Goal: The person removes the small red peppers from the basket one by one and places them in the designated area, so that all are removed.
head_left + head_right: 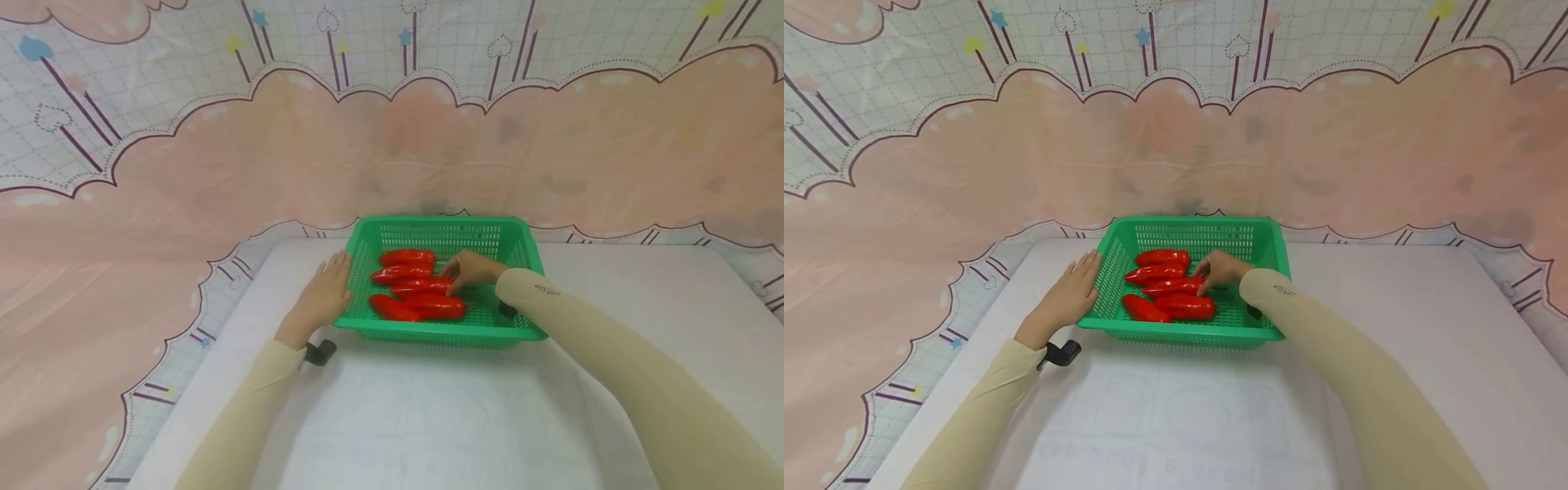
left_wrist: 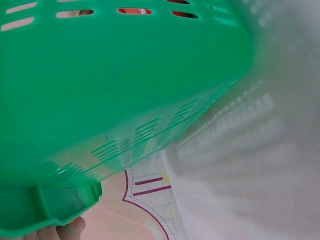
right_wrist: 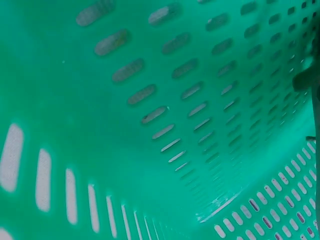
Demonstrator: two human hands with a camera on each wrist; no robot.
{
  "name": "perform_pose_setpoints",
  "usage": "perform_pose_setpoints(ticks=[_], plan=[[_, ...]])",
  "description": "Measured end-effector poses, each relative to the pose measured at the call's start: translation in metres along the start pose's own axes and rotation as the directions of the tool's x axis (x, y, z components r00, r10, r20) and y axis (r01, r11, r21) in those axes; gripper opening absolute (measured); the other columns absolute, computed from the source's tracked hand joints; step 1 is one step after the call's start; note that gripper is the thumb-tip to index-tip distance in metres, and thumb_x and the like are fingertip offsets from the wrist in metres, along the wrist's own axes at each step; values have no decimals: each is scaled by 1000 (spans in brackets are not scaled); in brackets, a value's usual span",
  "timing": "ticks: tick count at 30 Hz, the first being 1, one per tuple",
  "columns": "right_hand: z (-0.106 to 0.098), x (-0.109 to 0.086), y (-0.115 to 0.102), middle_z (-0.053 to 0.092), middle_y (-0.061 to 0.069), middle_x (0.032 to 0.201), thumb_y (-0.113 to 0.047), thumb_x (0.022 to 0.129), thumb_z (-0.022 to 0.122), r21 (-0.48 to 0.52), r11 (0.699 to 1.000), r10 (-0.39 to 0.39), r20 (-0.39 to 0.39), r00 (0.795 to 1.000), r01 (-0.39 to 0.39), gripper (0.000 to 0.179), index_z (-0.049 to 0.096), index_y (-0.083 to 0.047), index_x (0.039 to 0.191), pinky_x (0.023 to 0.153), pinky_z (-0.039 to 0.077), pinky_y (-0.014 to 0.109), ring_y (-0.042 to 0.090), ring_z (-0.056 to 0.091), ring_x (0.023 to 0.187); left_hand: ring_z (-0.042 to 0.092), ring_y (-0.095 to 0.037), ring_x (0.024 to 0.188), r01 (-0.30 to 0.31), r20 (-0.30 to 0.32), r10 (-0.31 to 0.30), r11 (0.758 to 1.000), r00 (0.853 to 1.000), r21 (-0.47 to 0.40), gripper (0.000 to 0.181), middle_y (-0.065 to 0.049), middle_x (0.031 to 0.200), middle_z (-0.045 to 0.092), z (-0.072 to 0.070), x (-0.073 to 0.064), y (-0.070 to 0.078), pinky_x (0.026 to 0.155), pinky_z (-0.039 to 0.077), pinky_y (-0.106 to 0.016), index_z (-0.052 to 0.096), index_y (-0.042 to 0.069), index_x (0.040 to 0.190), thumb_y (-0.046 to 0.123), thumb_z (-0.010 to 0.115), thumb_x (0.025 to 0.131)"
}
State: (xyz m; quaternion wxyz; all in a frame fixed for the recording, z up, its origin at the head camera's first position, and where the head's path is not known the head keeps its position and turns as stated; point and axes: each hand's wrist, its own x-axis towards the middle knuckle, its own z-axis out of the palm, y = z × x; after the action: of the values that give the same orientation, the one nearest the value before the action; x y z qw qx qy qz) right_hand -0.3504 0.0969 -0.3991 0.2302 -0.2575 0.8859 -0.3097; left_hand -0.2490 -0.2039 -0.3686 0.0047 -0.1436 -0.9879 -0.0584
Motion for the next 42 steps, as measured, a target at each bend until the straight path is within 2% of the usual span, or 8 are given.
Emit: perform_pose_setpoints(ticks=[14, 23, 29, 33, 42], plan=[[-3, 1, 1, 69, 13, 111, -14, 77, 76, 55, 998, 16, -23, 1000, -14, 38, 68, -3, 112, 90, 53, 38, 23, 62, 98, 10, -37, 146, -3, 4, 3, 1000, 1000, -13, 64, -23, 156, 10, 0, 0, 0, 121, 9, -48, 13, -8, 147, 13, 36, 91], [-7, 0, 1, 72, 9, 102, -13, 76, 75, 143, 989, -28, -30, 999, 32, 37, 68, -3, 111, 82, 54, 30, 17, 62, 88, 12, -37, 145, -6, 1, 6, 1000, 1000, -11, 64, -24, 155, 12, 0, 0, 1, 120, 12, -49, 14, -9, 147, 13, 37, 91], [-9, -1, -4, 71, 9, 104, -14, 76, 75, 146, 989, -35, -34, 999, 40, 38, 68, -4, 112, 83, 54, 31, 17, 63, 90, 12, -37, 145, -4, -1, 4, 1000, 1000, -16, 64, -24, 156, 11, 0, -1, 2, 120, 12, -49, 14, -9, 147, 13, 37, 91], [-14, -1, -5, 70, 10, 106, -15, 78, 74, 152, 986, -69, -33, 997, 74, 38, 67, -3, 113, 85, 54, 31, 17, 63, 92, 12, -37, 145, -1, -3, 1, 1000, 1000, -20, 64, -25, 155, 12, 0, -2, 2, 120, 12, -49, 14, -9, 147, 12, 37, 91], [-28, -7, -11, 70, 13, 109, -14, 79, 74, 196, 973, -103, -85, 991, 118, 40, 65, -2, 116, 88, 56, 35, 20, 66, 96, 13, -38, 145, 14, -5, -14, 1000, 1000, -28, 65, -25, 155, 12, -1, -1, 3, 120, 13, -49, 14, -9, 147, 12, 37, 90]])
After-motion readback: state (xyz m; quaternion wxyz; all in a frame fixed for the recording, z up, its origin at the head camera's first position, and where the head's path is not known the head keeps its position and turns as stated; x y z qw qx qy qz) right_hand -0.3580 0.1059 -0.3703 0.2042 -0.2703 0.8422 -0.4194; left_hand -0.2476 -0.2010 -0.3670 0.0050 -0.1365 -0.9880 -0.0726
